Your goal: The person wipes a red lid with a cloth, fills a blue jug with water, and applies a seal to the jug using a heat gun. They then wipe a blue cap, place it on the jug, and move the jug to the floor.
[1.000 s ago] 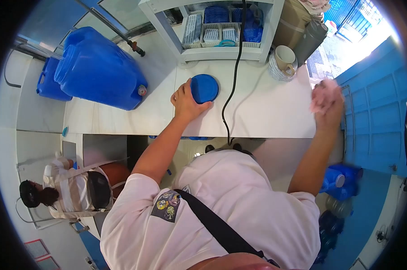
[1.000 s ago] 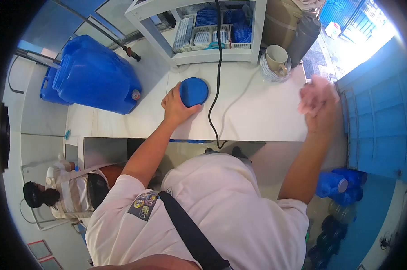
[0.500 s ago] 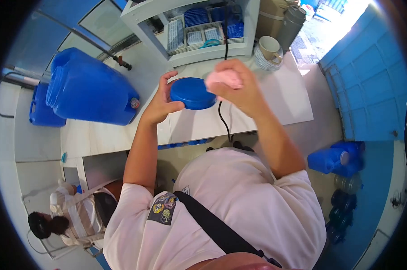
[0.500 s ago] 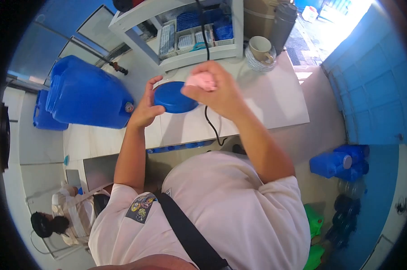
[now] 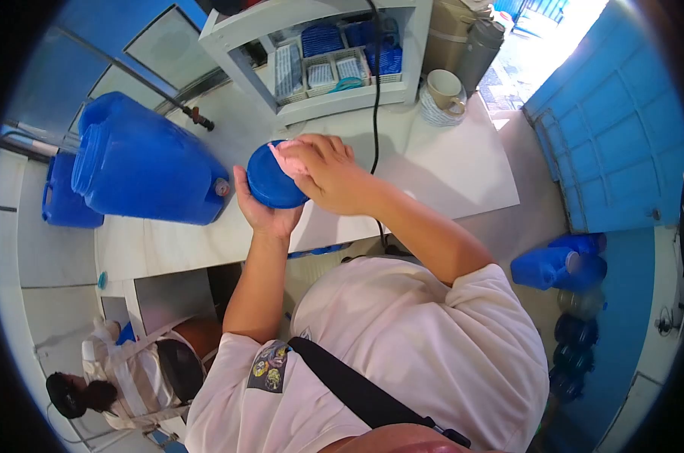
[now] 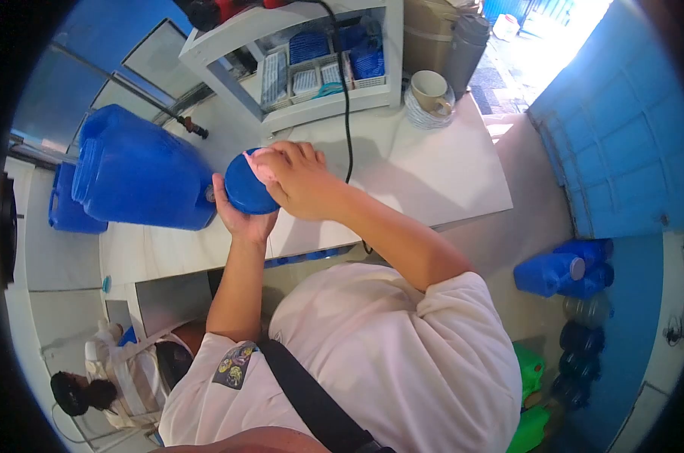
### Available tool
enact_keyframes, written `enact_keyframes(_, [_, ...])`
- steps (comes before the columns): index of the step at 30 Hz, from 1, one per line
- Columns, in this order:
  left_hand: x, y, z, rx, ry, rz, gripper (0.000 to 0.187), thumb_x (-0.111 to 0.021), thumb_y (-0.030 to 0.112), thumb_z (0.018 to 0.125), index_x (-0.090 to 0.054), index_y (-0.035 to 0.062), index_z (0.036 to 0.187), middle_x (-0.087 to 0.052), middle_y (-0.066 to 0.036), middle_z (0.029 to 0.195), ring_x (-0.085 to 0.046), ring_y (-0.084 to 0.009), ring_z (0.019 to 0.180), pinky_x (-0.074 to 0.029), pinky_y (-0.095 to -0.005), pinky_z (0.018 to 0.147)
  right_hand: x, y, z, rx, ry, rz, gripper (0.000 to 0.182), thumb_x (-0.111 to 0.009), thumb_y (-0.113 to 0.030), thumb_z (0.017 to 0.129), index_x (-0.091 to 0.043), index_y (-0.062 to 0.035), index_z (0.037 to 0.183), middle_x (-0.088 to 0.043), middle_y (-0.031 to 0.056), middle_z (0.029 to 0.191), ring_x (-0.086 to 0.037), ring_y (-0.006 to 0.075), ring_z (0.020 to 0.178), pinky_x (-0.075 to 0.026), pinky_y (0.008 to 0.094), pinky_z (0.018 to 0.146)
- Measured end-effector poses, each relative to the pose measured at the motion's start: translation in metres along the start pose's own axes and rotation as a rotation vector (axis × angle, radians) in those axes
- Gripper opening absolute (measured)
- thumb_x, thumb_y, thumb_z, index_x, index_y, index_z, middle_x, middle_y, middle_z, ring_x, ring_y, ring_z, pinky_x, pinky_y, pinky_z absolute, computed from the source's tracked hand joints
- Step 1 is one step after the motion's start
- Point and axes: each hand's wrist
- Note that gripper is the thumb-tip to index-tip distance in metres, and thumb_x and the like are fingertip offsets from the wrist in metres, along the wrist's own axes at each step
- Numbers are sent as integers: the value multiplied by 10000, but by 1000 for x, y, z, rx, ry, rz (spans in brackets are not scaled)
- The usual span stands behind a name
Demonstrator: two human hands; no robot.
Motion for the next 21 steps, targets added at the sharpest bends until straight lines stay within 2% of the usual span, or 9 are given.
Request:
enact_keyframes(3, [23,11,14,88,-323,55,715,-501,643,966,-494,124,1458,-530,-134,1483,-474,-329,1396,-382,-481,1166,-13,-10,-4,208,49,33,341,-583,-145,947,-617,-160,1286,-536,115,1366,-508,353,1245,-369,493,1081])
enact_keyframes(5, [22,-10,22,147,-745,-281,708,-508,638,964,-506,120,1446,-529,-136,1483,-477,-339,1394,-369,-501,1181,-17,-7,15,476,172,92,235,-575,-120,967,-688,-140,1172,-612,110,1289,-564,330,1206,-433,457,1047])
enact_keyframes(6, [11,-16,12,13,-114,97,724,-489,650,964,-501,116,1452,-506,-140,1509,-466,-341,1408,-345,-530,1196,6,-12,24,417,182,40,225,-605,-105,937,-708,-109,1137,-664,94,1248,-601,309,1188,-459,434,1043])
enact_keyframes(9, [-24,-10,5,-15,-11,112,758,-459,668,963,-470,120,1487,-459,-154,1553,-432,-349,1436,-307,-561,1210,31,8,26,185,176,-34,284,-617,-73,896,-707,-109,1163,-656,77,1306,-585,308,1243,-467,451,1055])
enact_keyframes(10, [-33,-4,3,-12,-53,60,772,-427,670,971,-429,140,1532,-419,-163,1586,-401,-355,1458,-275,-575,1220,33,8,23,152,65,213,318,-609,-47,880,-710,-121,1172,-654,81,1313,-577,312,1260,-469,452,1067])
enact_keyframes(13, [-35,-1,4,63,-298,185,763,-407,662,981,-409,158,1555,-426,-160,1583,-392,-343,1467,-266,-566,1227,37,-32,-1,432,13,48,371,-589,-18,882,-706,-139,1212,-653,83,1319,-572,306,1277,-470,447,1070])
enact_keyframes(14, [-40,-10,8,59,-379,221,720,-364,648,1015,-439,140,1520,-473,-174,1532,-476,-375,1394,-381,-536,1167,38,-38,1,433,33,17,417,-586,-7,863,-704,-141,1240,-657,83,1317,-578,308,1266,-474,448,1064])
enact_keyframes(17, [-46,-20,4,34,-128,0,730,-350,648,1018,-424,131,1528,-450,-214,1537,-462,-433,1390,-376,-542,1170,57,-10,43,492,168,18,456,-588,-3,843,-710,-155,1256,-667,70,1298,-588,317,1249,-473,455,1063])
enact_keyframes(21, [-65,0,1,-40,-286,142,808,-400,706,969,-379,145,1551,-369,-248,1583,-356,-478,1459,-329,-590,1192,45,-5,8,440,160,1,390,-598,-36,860,-722,-133,1217,-675,76,1268,-612,309,1211,-474,448,1066])
Point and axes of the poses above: each hand's wrist, its own z-axis towards the middle knuckle, its own x-axis out of the back of the hand, y = z × x
